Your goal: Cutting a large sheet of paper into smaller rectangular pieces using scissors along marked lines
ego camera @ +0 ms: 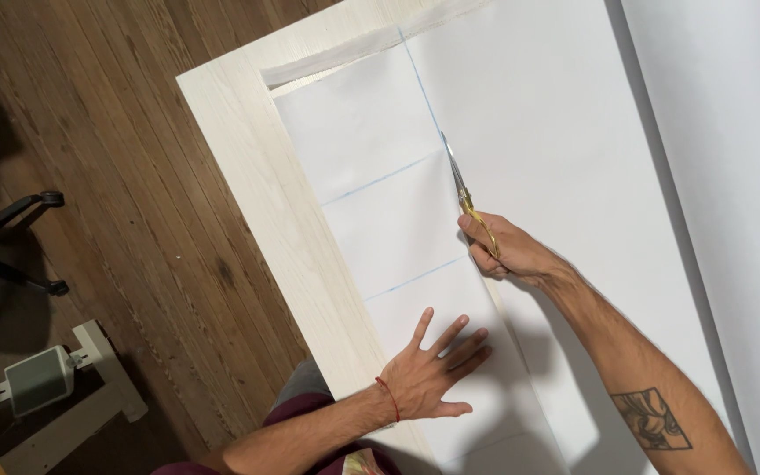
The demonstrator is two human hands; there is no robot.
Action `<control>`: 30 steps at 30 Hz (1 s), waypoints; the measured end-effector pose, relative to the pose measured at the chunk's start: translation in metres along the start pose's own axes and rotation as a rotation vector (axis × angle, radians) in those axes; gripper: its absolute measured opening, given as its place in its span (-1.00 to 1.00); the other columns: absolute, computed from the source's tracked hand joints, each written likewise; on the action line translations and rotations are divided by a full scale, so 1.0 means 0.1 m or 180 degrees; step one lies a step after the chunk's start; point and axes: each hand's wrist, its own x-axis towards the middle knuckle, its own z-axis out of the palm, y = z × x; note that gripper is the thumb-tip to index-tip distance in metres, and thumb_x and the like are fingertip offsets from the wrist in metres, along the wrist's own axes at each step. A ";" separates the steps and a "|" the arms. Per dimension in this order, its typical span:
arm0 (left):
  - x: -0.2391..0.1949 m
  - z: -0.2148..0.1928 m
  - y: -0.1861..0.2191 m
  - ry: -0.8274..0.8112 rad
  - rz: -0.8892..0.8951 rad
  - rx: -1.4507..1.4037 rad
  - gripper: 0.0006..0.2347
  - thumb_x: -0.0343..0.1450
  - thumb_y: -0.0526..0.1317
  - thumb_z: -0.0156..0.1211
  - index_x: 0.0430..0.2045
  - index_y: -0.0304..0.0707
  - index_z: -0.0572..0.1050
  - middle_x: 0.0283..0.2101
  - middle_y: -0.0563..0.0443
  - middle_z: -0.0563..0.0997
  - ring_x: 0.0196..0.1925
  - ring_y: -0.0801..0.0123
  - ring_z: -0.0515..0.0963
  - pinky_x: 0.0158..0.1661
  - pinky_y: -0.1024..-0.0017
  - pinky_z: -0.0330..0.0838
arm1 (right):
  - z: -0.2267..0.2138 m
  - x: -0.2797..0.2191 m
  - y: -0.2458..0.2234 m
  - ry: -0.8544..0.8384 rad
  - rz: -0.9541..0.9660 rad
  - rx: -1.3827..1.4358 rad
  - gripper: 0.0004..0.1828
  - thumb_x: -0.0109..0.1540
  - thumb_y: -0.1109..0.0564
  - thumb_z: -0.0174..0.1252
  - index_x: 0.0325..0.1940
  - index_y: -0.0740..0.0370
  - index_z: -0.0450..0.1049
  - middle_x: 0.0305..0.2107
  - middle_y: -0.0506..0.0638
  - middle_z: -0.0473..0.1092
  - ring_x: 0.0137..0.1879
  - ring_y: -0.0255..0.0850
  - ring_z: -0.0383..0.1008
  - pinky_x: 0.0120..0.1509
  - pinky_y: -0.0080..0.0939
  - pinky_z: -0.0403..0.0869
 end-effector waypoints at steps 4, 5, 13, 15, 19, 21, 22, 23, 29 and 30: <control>0.00 -0.03 0.00 0.0002 0.0009 0.0008 -0.11 0.46 0.52 0.13 0.69 0.06 0.37 0.80 0.06 0.26 0.87 -0.11 0.07 0.58 -0.68 -0.01 | -0.05 0.07 0.01 -0.0066 -0.0075 0.0022 -0.34 0.46 -0.52 0.06 -0.20 0.05 0.09 -0.79 -0.14 0.05 -0.64 -0.37 -0.11 -0.54 -0.30 -0.09; 0.00 -0.02 0.00 0.0028 -0.0001 -0.0024 -0.10 0.45 0.52 0.16 0.69 0.05 0.37 0.81 0.05 0.25 0.87 -0.12 0.07 0.57 -0.69 0.00 | -0.04 0.08 -0.03 -0.0096 -0.0086 0.0004 -0.33 0.45 -0.53 0.05 -0.21 0.04 0.07 -0.79 -0.14 0.03 -0.64 -0.37 -0.12 -0.54 -0.29 -0.10; -0.01 0.00 -0.01 0.0136 -0.0016 -0.0065 -0.12 0.46 0.50 0.19 0.67 0.04 0.41 0.81 0.03 0.26 0.86 -0.09 0.14 0.59 -0.66 0.01 | -0.02 0.10 -0.22 -0.0072 -0.0059 -0.0064 -0.32 0.43 -0.55 0.07 -0.20 0.03 0.07 -0.79 -0.15 0.02 -0.63 -0.38 -0.13 -0.53 -0.30 -0.10; 0.00 0.01 -0.02 0.0106 -0.0020 -0.0095 -0.09 0.44 0.50 0.22 0.69 0.03 0.37 0.81 0.02 0.26 0.87 -0.10 0.11 0.59 -0.67 -0.03 | -0.04 0.14 -0.26 -0.0090 -0.0048 -0.0131 -0.37 0.48 -0.49 0.04 -0.20 0.03 0.06 -0.79 -0.17 -0.03 -0.62 -0.36 -0.17 -0.53 -0.29 -0.09; 0.00 -0.02 -0.03 0.0202 -0.0027 -0.0188 -0.11 0.43 0.47 0.27 0.65 -0.02 0.42 0.79 -0.01 0.31 0.84 -0.11 0.21 0.59 -0.67 -0.03 | -0.04 0.20 -0.27 -0.0052 -0.0008 -0.0025 -0.39 0.49 -0.45 0.07 -0.18 0.03 0.06 -0.78 -0.15 -0.02 -0.61 -0.36 -0.19 -0.54 -0.28 -0.13; 0.00 -0.05 -0.04 0.0246 -0.0028 -0.0068 -0.09 0.43 0.50 0.28 0.66 0.00 0.42 0.79 0.01 0.31 0.85 -0.09 0.20 0.61 -0.64 -0.04 | -0.04 0.20 -0.32 -0.0139 -0.0142 -0.0049 -0.34 0.47 -0.52 0.03 -0.23 0.03 0.05 -0.80 -0.16 0.00 -0.64 -0.38 -0.18 -0.56 -0.30 -0.14; -0.01 -0.03 -0.02 0.0248 -0.0037 -0.0075 -0.09 0.43 0.50 0.28 0.66 0.00 0.42 0.79 0.01 0.31 0.85 -0.09 0.20 0.61 -0.64 -0.04 | -0.03 0.21 -0.33 -0.0143 -0.0132 -0.0053 -0.34 0.47 -0.52 0.03 -0.23 0.03 0.05 -0.80 -0.16 0.00 -0.64 -0.38 -0.18 -0.56 -0.30 -0.14; -0.01 -0.02 -0.02 0.0241 -0.0038 -0.0115 -0.09 0.42 0.49 0.30 0.65 0.00 0.42 0.79 0.01 0.32 0.85 -0.08 0.21 0.61 -0.65 -0.04 | -0.03 0.22 -0.35 -0.0080 -0.0074 -0.0094 -0.36 0.49 -0.49 0.04 -0.21 0.03 0.05 -0.78 -0.16 -0.01 -0.62 -0.36 -0.19 -0.54 -0.29 -0.13; -0.01 -0.03 -0.02 0.0270 -0.0054 -0.0113 -0.09 0.40 0.50 0.32 0.63 -0.01 0.44 0.76 0.01 0.38 0.82 -0.08 0.28 0.62 -0.64 -0.05 | -0.01 0.27 -0.45 -0.0002 -0.0084 -0.0189 -0.36 0.48 -0.50 0.03 -0.20 0.03 0.05 -0.79 -0.16 -0.01 -0.61 -0.36 -0.17 -0.53 -0.28 -0.12; -0.01 -0.03 -0.03 0.0262 -0.0053 -0.0112 -0.09 0.40 0.50 0.31 0.63 -0.01 0.45 0.76 0.00 0.37 0.83 -0.09 0.27 0.62 -0.64 -0.06 | -0.01 0.27 -0.49 -0.0056 -0.0140 -0.0177 -0.35 0.48 -0.51 0.02 -0.21 0.03 0.04 -0.79 -0.17 -0.02 -0.62 -0.36 -0.16 -0.53 -0.29 -0.11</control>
